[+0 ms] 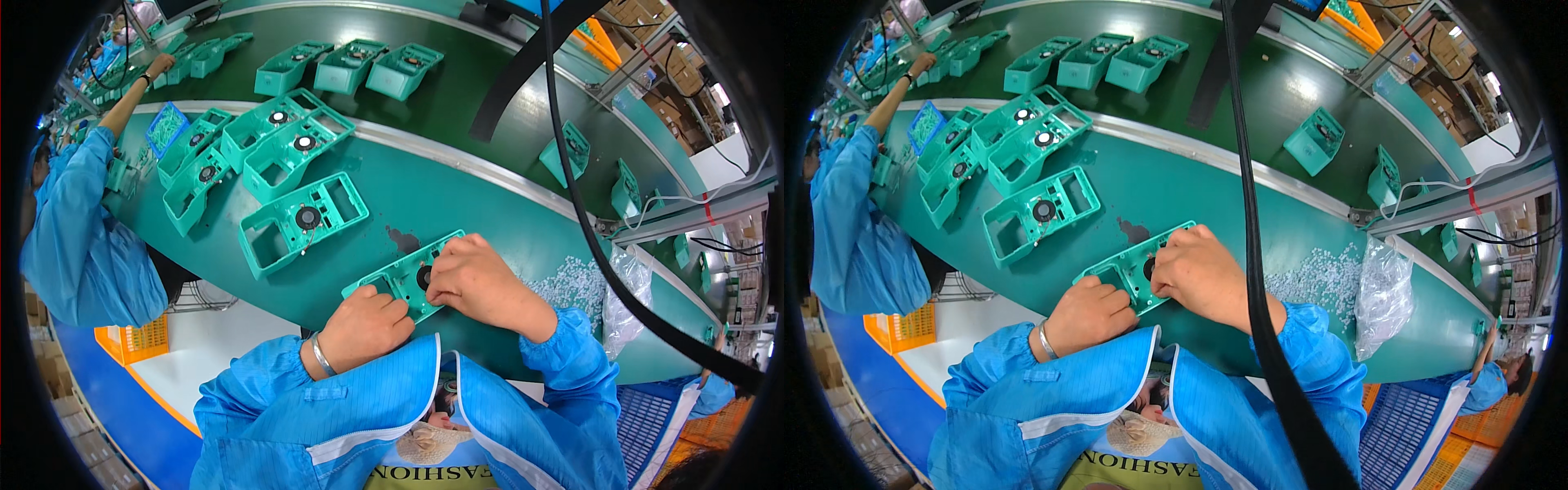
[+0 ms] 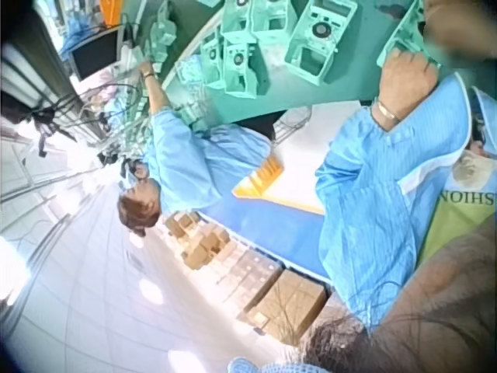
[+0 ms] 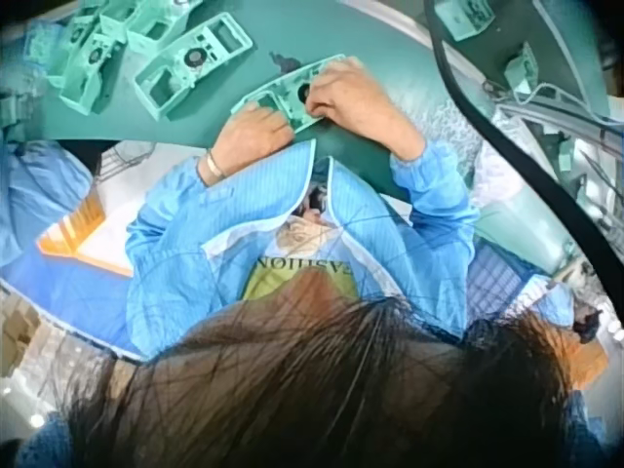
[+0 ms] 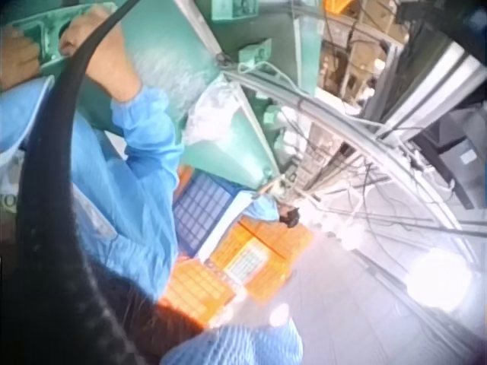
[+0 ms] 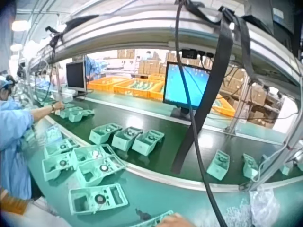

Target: The person assembles small electronic components into a green plastic housing by hand, inserting a circuit board and plastic components, then securing them with screws.

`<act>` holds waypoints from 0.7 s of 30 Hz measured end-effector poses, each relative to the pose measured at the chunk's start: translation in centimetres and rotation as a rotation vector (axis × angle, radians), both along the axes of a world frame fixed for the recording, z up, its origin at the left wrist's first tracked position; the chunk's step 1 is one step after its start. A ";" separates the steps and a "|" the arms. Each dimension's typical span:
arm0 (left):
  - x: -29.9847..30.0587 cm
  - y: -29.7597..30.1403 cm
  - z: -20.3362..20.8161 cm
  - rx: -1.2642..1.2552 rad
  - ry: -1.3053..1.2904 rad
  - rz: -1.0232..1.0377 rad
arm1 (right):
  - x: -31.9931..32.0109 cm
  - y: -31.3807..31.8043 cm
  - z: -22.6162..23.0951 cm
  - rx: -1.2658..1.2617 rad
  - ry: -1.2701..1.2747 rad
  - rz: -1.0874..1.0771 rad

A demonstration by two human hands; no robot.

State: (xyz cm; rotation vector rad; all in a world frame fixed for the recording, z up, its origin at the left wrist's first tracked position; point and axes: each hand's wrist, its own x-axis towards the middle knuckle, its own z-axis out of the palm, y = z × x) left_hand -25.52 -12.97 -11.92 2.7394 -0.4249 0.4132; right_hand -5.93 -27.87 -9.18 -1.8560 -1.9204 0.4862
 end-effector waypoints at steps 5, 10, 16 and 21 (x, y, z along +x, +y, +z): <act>2.4 0.3 0.6 0.061 -0.062 0.099 | 0.5 -2.5 1.4 0.224 0.035 -0.214; 12.7 1.5 1.0 0.104 -0.228 0.175 | 0.6 -7.8 2.5 0.309 0.040 -0.493; 30.1 3.2 -4.0 0.283 -0.121 0.349 | -1.1 -11.6 0.8 0.269 0.019 -0.616; 35.1 7.2 -6.0 0.070 -0.233 0.520 | 0.1 -15.5 -0.1 0.323 -0.061 -0.774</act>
